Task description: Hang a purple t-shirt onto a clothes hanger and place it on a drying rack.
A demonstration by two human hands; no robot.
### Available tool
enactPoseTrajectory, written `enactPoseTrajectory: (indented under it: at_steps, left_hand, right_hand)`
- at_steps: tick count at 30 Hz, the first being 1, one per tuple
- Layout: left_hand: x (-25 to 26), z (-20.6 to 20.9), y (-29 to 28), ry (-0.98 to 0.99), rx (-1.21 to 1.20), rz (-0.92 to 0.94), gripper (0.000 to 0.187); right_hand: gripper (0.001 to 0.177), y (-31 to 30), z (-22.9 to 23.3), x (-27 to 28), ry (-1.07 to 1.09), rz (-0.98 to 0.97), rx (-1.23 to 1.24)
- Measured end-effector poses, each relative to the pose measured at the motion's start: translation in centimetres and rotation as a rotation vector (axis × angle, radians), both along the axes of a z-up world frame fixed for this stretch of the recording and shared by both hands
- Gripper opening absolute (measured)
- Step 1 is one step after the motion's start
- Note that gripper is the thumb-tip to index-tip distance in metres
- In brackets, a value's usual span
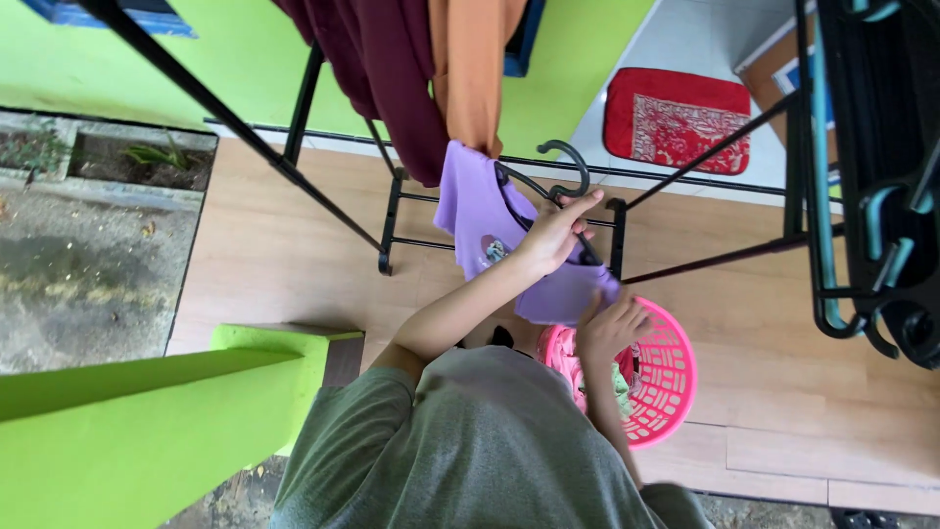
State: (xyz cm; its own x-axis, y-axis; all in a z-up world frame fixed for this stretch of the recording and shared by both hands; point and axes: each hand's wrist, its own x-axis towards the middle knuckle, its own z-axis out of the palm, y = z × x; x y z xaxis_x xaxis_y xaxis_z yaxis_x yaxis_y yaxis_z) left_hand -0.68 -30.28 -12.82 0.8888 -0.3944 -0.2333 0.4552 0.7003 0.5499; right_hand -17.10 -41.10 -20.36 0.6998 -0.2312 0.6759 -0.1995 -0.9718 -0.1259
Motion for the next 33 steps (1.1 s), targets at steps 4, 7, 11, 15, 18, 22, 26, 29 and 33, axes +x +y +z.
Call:
enactPoseTrajectory:
  at_steps: [4,7,11,15,18,22,26,29,33]
  left_hand:
    - [0.7,-0.6,-1.4,-0.014,0.258,-0.199,0.047]
    - [1.9,0.5,-1.2,-0.189,0.362,-0.391,0.043]
    - [3.1,2.9,0.3,-0.424,0.648,-0.56,0.046]
    - [7.7,0.1,2.2,-0.931,1.21,-0.415,0.052]
    - [8.5,3.5,6.5,-1.082,1.319,-0.198,0.045]
    - [6.5,11.5,10.5,-0.907,1.456,-0.327,0.037]
    - [4.9,13.5,12.9,-1.111,1.406,-0.031,0.038]
    - [3.5,14.7,14.0,-1.209,1.345,0.134,0.038]
    - [2.5,15.0,14.8,-1.263,1.358,0.152,0.038]
  right_hand:
    - [0.059,3.1,-0.6,-4.4,0.192,-0.013,0.146]
    - [0.064,4.8,2.4,-5.6,0.276,0.198,0.463]
    - [0.053,4.3,4.1,-4.8,0.42,0.589,0.687]
    - [0.037,2.2,4.5,-2.9,0.601,0.584,0.804]
    - [0.029,0.1,7.4,-0.6,0.465,0.511,0.908]
    - [0.025,-5.0,7.0,1.7,0.236,0.556,0.645]
    - [0.031,-7.8,9.1,4.6,0.131,0.431,0.567]
    - [0.038,-8.4,10.9,5.7,0.038,0.38,0.564]
    - [0.047,-6.4,13.2,6.5,-0.169,0.525,0.376]
